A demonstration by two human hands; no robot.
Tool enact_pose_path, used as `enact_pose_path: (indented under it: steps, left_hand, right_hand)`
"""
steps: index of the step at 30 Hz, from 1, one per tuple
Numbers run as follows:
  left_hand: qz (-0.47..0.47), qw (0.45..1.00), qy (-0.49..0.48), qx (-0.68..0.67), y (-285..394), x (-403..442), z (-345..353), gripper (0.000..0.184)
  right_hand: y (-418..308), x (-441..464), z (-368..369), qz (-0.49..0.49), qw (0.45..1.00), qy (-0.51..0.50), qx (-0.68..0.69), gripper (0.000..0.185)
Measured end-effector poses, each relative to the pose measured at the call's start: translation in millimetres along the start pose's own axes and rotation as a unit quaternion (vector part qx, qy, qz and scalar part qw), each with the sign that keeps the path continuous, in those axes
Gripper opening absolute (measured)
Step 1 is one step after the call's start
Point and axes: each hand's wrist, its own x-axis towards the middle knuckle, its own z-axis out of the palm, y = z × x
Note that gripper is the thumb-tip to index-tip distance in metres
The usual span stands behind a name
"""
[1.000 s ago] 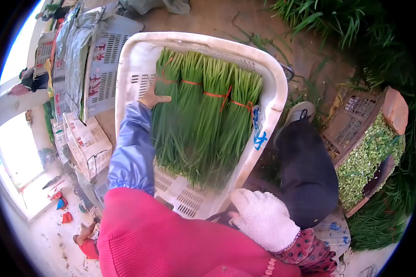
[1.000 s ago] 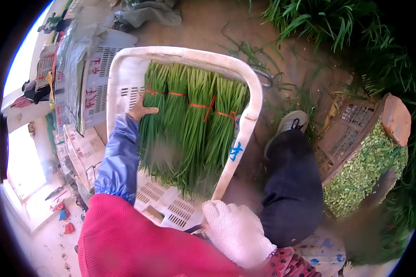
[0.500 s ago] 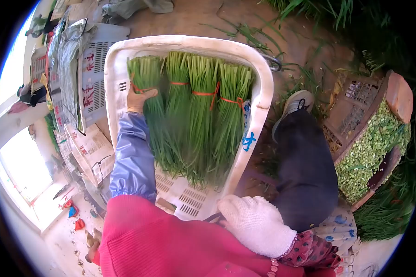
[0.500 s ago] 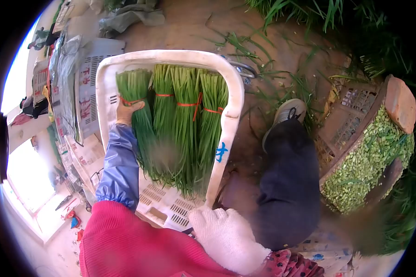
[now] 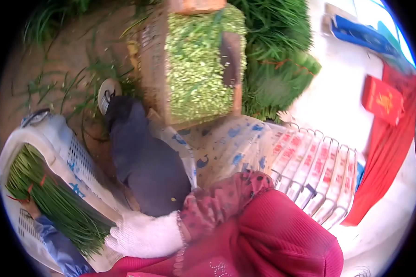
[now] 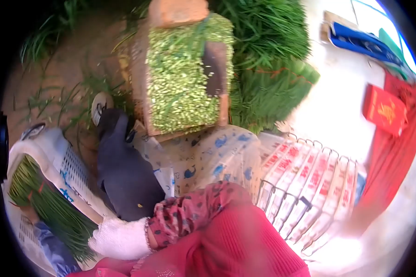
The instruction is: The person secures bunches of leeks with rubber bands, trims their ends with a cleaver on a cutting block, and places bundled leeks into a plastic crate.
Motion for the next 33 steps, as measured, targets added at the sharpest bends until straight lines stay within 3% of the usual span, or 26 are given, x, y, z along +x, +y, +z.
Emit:
enact_pose_path:
  steps: [1, 3, 4, 6, 8, 10, 16, 18, 20, 22, 24, 26, 28, 29, 30, 33]
  left_hand:
    - [0.002, 1.000, 0.003, 0.013, 3.3, -3.1, -4.4, 0.063]
    - [0.019, 0.999, 0.014, 0.031, 17.8, -2.6, -10.1, 0.061]
    - [0.004, 1.000, 0.001, 0.023, -24.5, 26.9, -8.6, 0.060]
    - [0.021, 0.999, 0.005, 0.034, -3.3, 25.2, -16.6, 0.057]
    - [0.031, 0.998, 0.007, 0.049, 3.1, 28.2, -21.2, 0.055]
    - [0.045, 0.997, 0.004, 0.066, 15.7, 28.4, -31.7, 0.053]
    - [0.092, 0.990, -0.010, 0.109, 57.3, 34.3, -53.8, 0.046]
    - [0.101, 0.987, -0.011, 0.125, 70.8, 26.5, -60.2, 0.044]
    - [0.109, 0.985, -0.005, 0.133, 86.8, 15.5, -59.0, 0.043]
    - [0.110, 0.984, 0.005, 0.142, 101.2, 3.9, -54.4, 0.041]
    - [0.108, 0.982, 0.013, 0.154, 117.4, -8.7, -52.1, 0.039]
    - [0.126, 0.976, 0.011, 0.177, 136.5, -13.5, -50.7, 0.038]
    - [0.162, 0.964, 0.009, 0.208, 157.9, -6.6, -62.7, 0.037]
    - [0.191, 0.955, 0.005, 0.227, 171.6, 3.0, -72.4, 0.036]
    - [0.235, 0.940, 0.002, 0.248, 190.6, 16.6, -84.5, 0.036]
    - [0.361, 0.900, -0.062, 0.237, 278.9, 76.0, -99.3, 0.034]
  right_hand:
    - [2.5, -8.2, 0.5, 0.001, 1.000, 0.016, -0.014, 0.028]
    - [15.7, -36.9, -3.5, 0.011, 0.994, 0.050, 0.092, 0.031]
    - [9.4, 38.9, 5.4, 0.042, 0.995, 0.055, 0.070, 0.031]
    - [5.3, 12.6, -1.7, 0.069, 0.991, 0.010, 0.110, 0.030]
    - [9.5, 11.4, -0.9, 0.089, 0.989, 0.056, 0.108, 0.027]
    - [13.8, 12.5, -2.4, 0.079, 0.994, 0.039, 0.072, 0.026]
    - [15.5, -8.4, -0.9, 0.038, 0.993, 0.110, 0.002, 0.023]
    - [13.3, -26.7, -5.3, -0.019, 0.988, 0.152, -0.015, 0.020]
    - [9.0, -56.8, -12.8, -0.041, 0.976, 0.207, 0.051, 0.015]
    - [35.2, -58.1, 1.8, -0.173, 0.881, 0.440, 0.022, 0.016]
    - [34.3, -129.5, -31.0, -0.072, 0.895, 0.440, 0.017, 0.019]
    - [51.2, -202.1, -43.2, -0.048, 0.819, 0.571, -0.010, 0.020]
    - [72.0, -279.8, -41.0, 0.106, 0.824, 0.556, 0.016, 0.024]
    - [93.2, -308.5, -23.2, 0.126, 0.757, 0.640, -0.053, 0.026]
    - [96.0, -345.2, -19.0, 0.182, 0.744, 0.642, 0.030, 0.025]
    - [123.0, -409.9, 31.0, 0.377, 0.557, 0.725, 0.151, 0.025]
